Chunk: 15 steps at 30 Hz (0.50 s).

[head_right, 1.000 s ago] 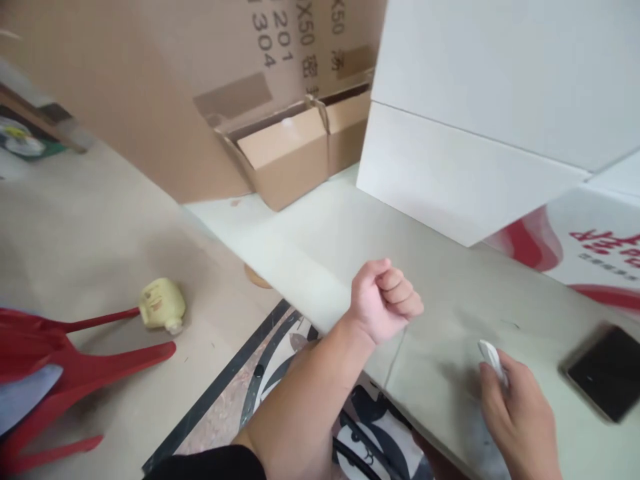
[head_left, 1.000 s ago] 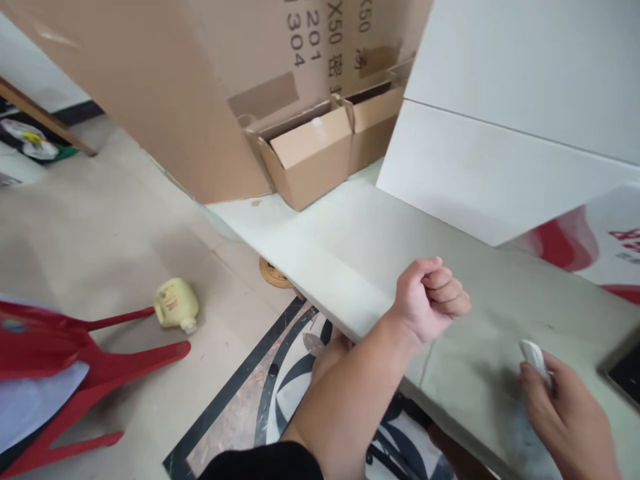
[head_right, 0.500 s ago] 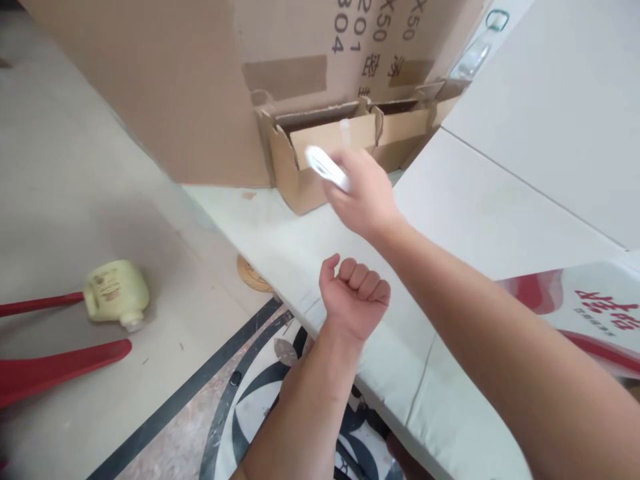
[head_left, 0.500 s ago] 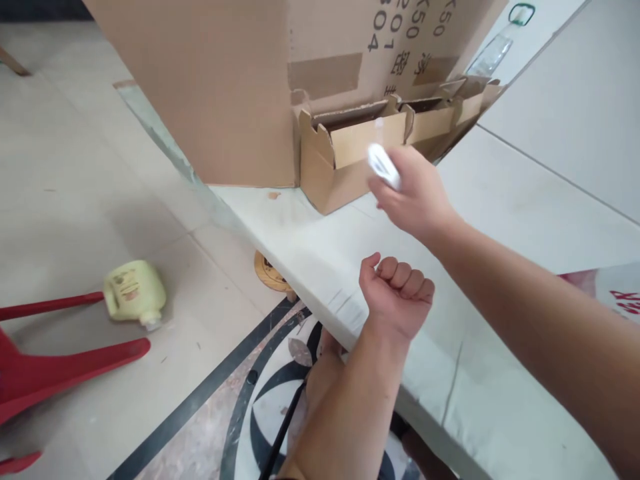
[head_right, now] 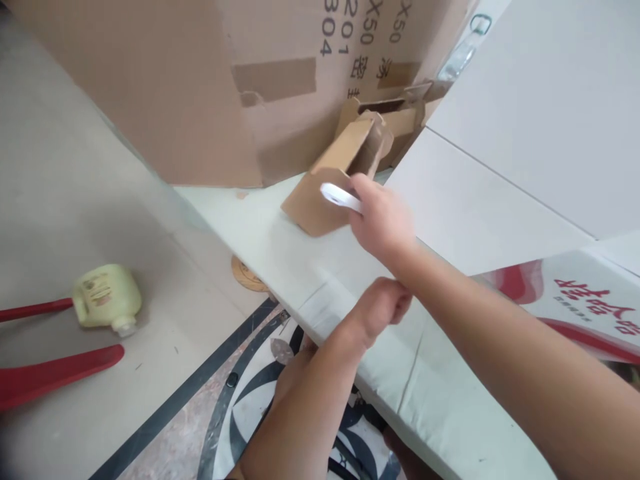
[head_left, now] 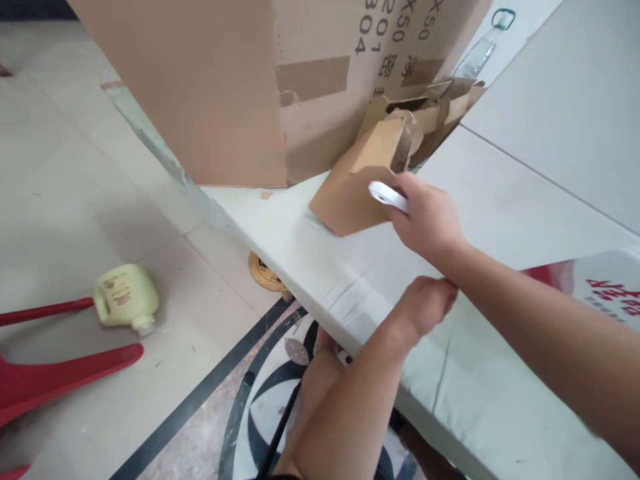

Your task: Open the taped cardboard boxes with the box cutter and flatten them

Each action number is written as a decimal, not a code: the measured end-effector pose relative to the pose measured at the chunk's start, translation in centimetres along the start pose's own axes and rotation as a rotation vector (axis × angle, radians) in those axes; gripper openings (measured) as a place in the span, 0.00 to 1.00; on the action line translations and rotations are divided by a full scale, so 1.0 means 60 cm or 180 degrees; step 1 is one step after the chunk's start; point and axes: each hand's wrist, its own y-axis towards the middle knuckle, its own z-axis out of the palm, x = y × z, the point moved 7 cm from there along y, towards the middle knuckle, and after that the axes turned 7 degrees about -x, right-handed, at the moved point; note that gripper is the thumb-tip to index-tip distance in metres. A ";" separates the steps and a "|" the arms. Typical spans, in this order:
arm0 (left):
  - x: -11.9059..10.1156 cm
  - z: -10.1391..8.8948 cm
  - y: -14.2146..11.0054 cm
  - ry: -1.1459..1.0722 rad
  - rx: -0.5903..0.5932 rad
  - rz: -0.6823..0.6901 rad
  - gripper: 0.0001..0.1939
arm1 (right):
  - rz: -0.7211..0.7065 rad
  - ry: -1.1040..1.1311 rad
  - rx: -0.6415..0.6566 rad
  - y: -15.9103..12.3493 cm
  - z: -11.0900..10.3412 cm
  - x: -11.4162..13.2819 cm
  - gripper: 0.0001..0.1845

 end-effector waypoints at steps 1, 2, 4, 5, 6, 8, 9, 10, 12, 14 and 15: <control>0.010 0.012 0.001 0.0613 0.0107 0.0046 0.19 | 0.0114 -0.0108 0.0026 -0.029 -0.028 -0.027 0.06; 0.020 0.025 0.002 0.1159 0.0240 0.0085 0.20 | 0.0241 -0.0213 0.0044 -0.059 -0.058 -0.053 0.06; 0.042 0.050 0.003 0.1964 0.0599 0.0144 0.21 | 0.0520 -0.0354 -0.0009 -0.125 -0.119 -0.104 0.09; 0.053 0.063 0.003 0.2244 0.0838 0.0154 0.22 | 0.0644 -0.0412 -0.0003 -0.159 -0.148 -0.126 0.10; 0.064 0.076 0.002 0.2453 0.1100 0.0148 0.21 | 0.0714 -0.0432 -0.0021 -0.193 -0.176 -0.144 0.11; 0.089 0.102 -0.006 0.2686 0.1660 0.0063 0.17 | 0.0697 -0.0280 -0.0343 -0.259 -0.235 -0.163 0.12; 0.104 0.116 -0.013 0.2756 0.1961 -0.0030 0.14 | 0.0710 -0.0234 -0.0479 -0.292 -0.259 -0.170 0.10; 0.121 0.129 -0.024 0.2812 0.2285 -0.0158 0.11 | 0.0786 -0.0221 -0.0622 -0.325 -0.281 -0.178 0.07; 0.161 0.156 -0.056 0.2862 0.3070 -0.0565 0.08 | 0.1066 -0.0180 -0.0906 -0.390 -0.311 -0.197 0.08; 0.198 0.180 -0.101 0.2696 0.3971 -0.1083 0.12 | 0.1467 -0.0064 -0.1364 -0.452 -0.328 -0.221 0.10; 0.211 0.189 -0.122 0.2533 0.4352 -0.1330 0.15 | 0.1662 -0.0034 -0.1532 -0.479 -0.327 -0.232 0.08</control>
